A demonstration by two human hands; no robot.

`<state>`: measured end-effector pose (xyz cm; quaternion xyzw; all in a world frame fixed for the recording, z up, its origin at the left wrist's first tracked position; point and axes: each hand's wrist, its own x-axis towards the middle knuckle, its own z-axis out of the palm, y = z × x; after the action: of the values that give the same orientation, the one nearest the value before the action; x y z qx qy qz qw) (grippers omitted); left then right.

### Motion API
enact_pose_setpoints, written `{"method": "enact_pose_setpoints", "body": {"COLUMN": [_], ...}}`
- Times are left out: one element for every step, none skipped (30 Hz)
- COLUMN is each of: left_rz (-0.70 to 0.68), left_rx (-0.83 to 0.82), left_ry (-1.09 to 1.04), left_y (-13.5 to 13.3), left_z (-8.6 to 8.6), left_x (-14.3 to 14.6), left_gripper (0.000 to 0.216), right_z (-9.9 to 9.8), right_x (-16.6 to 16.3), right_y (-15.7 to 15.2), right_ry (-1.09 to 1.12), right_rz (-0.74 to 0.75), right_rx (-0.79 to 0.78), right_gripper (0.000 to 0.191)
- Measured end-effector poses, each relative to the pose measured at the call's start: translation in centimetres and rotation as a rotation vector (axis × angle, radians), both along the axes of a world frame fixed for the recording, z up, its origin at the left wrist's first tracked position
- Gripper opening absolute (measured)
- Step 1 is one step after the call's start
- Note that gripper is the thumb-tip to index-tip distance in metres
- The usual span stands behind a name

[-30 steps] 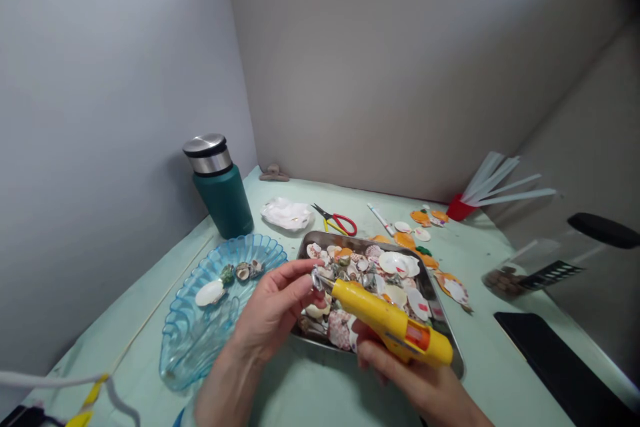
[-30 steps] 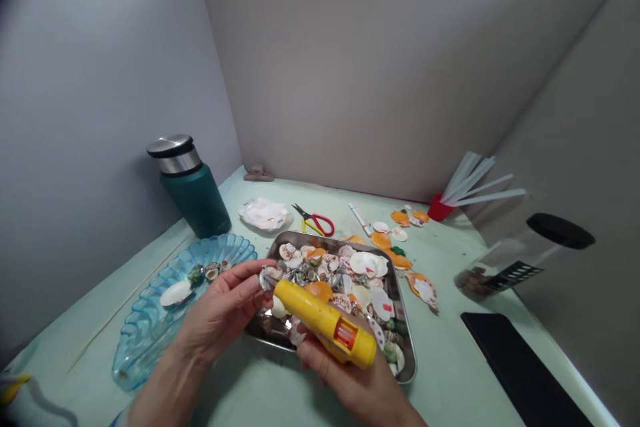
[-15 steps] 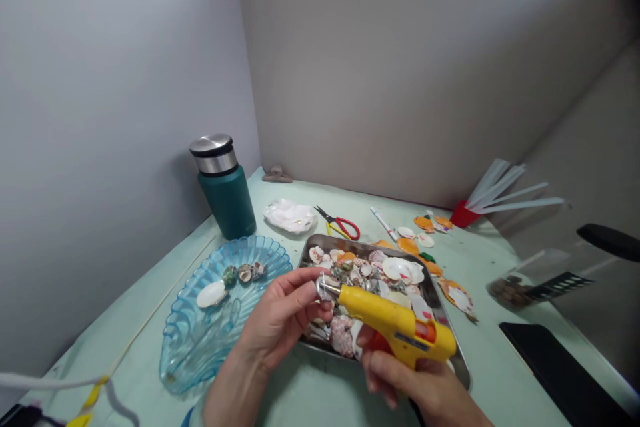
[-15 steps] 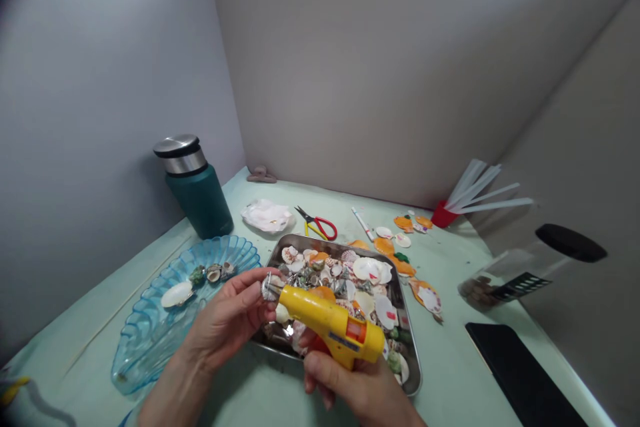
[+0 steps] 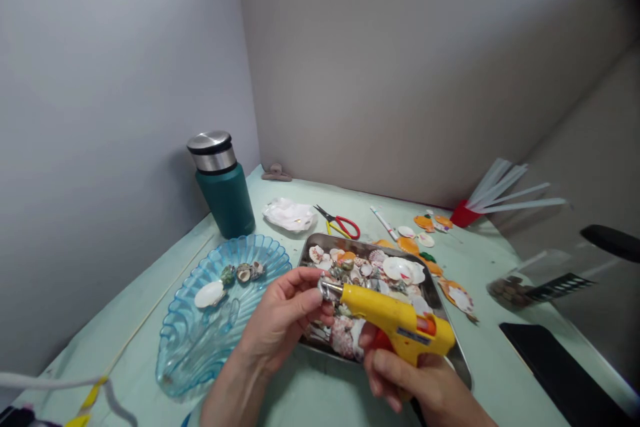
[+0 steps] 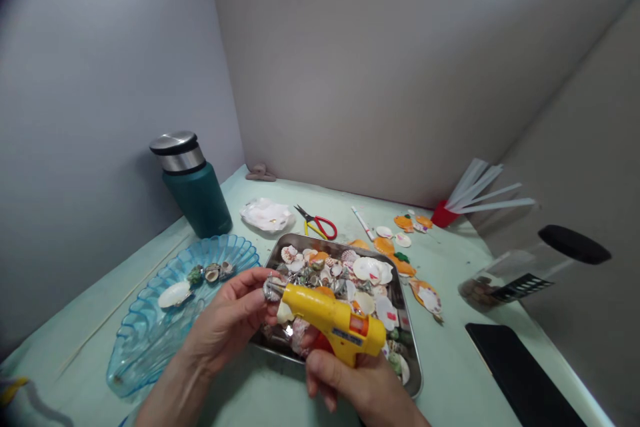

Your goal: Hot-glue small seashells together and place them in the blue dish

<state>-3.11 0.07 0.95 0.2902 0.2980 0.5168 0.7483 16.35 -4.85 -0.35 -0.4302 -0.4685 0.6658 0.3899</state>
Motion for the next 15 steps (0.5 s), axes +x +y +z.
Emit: {"method": "enact_pose_setpoints", "body": {"left_rz": [-0.007,-0.017,-0.027,-0.033,-0.031,-0.023,-0.008,0.013,0.034,0.055,0.073,0.091,0.107,0.121,0.134], "left_rx": [-0.009,-0.015,-0.019,-0.02,-0.017,-0.01,-0.004,0.001,0.006,0.01,0.013,0.017,0.023,0.033,0.043], "left_ry": [-0.006,-0.013,-0.02,-0.025,-0.027,-0.025,-0.02,-0.013,-0.003,0.007,0.02,0.037,0.055,0.071,0.085], "left_y": [0.02,0.04,0.06,0.09,0.11,0.12,0.12,0.11,0.11,0.1,0.1,0.11,0.12,0.15,0.17], "left_z": [-0.03,-0.06,-0.09,-0.12,-0.13,-0.14,-0.14,-0.14,-0.14,-0.16,-0.19,-0.23,-0.27,-0.32,-0.35], "left_x": [-0.03,-0.07,-0.1,-0.14,-0.18,-0.21,-0.23,-0.25,-0.27,-0.27,-0.26,-0.24,-0.21,-0.18,-0.13], "left_gripper": [0.027,0.027,0.027,0.027,0.028,0.028,0.029,0.03,0.03,0.03,0.03,0.03,0.031,0.031,0.031], "right_z": [0.03,0.08,0.17,0.28,0.4,0.52,0.62,0.69,0.72,0.71,0.65,0.57,0.46,0.36,0.28], "right_x": [0.05,0.09,0.11,0.11,0.09,0.05,0.0,-0.05,-0.09,-0.14,-0.18,-0.22,-0.26,-0.32,-0.39], "right_y": [0.01,0.0,-0.01,-0.03,-0.04,-0.06,-0.07,-0.08,-0.09,-0.11,-0.13,-0.18,-0.24,-0.32,-0.42], "right_ry": [-0.004,-0.005,-0.005,-0.005,-0.006,-0.009,-0.017,-0.029,-0.04,-0.048,-0.055,-0.063,-0.074,-0.09,-0.114], "right_rz": [0.009,0.02,0.03,0.037,0.037,0.032,0.02,0.001,-0.023,-0.046,-0.066,-0.085,-0.104,-0.122,-0.142], "right_rx": [-0.006,-0.009,-0.011,-0.012,-0.015,-0.018,-0.022,-0.024,-0.023,-0.017,-0.006,0.011,0.031,0.055,0.08], "right_gripper": [0.042,0.042,0.043,0.043,0.044,0.045,0.046,0.046,0.045,0.045,0.045,0.044,0.044,0.043,0.042]}}
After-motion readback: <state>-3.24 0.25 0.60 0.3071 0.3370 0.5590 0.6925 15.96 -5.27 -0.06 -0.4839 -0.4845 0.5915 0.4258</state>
